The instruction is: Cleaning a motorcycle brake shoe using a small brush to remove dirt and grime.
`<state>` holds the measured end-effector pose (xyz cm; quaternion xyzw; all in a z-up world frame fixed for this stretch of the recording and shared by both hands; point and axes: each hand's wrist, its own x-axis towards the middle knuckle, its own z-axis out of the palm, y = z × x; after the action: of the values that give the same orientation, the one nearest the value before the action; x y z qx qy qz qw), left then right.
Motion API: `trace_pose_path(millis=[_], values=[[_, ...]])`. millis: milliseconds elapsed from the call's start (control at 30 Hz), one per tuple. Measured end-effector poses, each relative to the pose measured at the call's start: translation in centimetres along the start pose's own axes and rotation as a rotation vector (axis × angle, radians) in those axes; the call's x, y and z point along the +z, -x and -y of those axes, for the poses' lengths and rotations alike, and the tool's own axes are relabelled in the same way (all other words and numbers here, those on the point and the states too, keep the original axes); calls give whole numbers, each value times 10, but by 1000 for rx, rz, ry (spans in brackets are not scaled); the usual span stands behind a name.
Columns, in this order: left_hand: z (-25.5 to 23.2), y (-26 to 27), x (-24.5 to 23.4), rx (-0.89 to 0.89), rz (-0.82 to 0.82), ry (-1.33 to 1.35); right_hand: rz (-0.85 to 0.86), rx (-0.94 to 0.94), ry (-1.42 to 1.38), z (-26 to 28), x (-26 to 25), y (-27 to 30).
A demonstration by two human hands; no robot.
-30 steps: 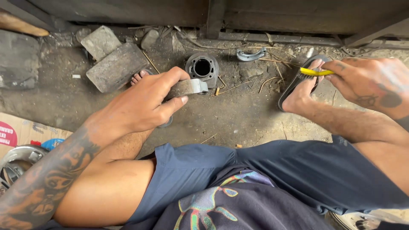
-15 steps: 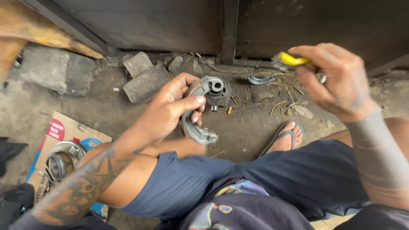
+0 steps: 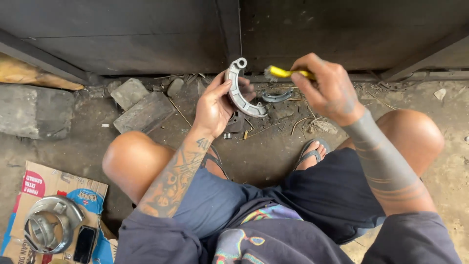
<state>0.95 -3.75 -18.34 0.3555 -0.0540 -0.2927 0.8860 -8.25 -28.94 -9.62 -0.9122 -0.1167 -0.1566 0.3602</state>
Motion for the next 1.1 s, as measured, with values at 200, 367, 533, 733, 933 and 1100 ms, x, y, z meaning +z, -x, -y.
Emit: trace_pose_path(millis=[200,367,533,733,933,1100], values=[[0,-6,34,102,104,-63,27,-47,179,21,25,-16],[-8,-18,22,278,156,-20,79,16,75,23,26,-23],[-29,-3,20,488,178,-298,102,-110,469,-22,-5,-28],[-31,21,14,462,207,-357,-27,-34,553,-6,-31,-29],[-30,31,22,457,252,-228,107,-270,236,27,8,-34],[-54,37,16,513,90,-154,-68,-85,823,-14,-29,-27]])
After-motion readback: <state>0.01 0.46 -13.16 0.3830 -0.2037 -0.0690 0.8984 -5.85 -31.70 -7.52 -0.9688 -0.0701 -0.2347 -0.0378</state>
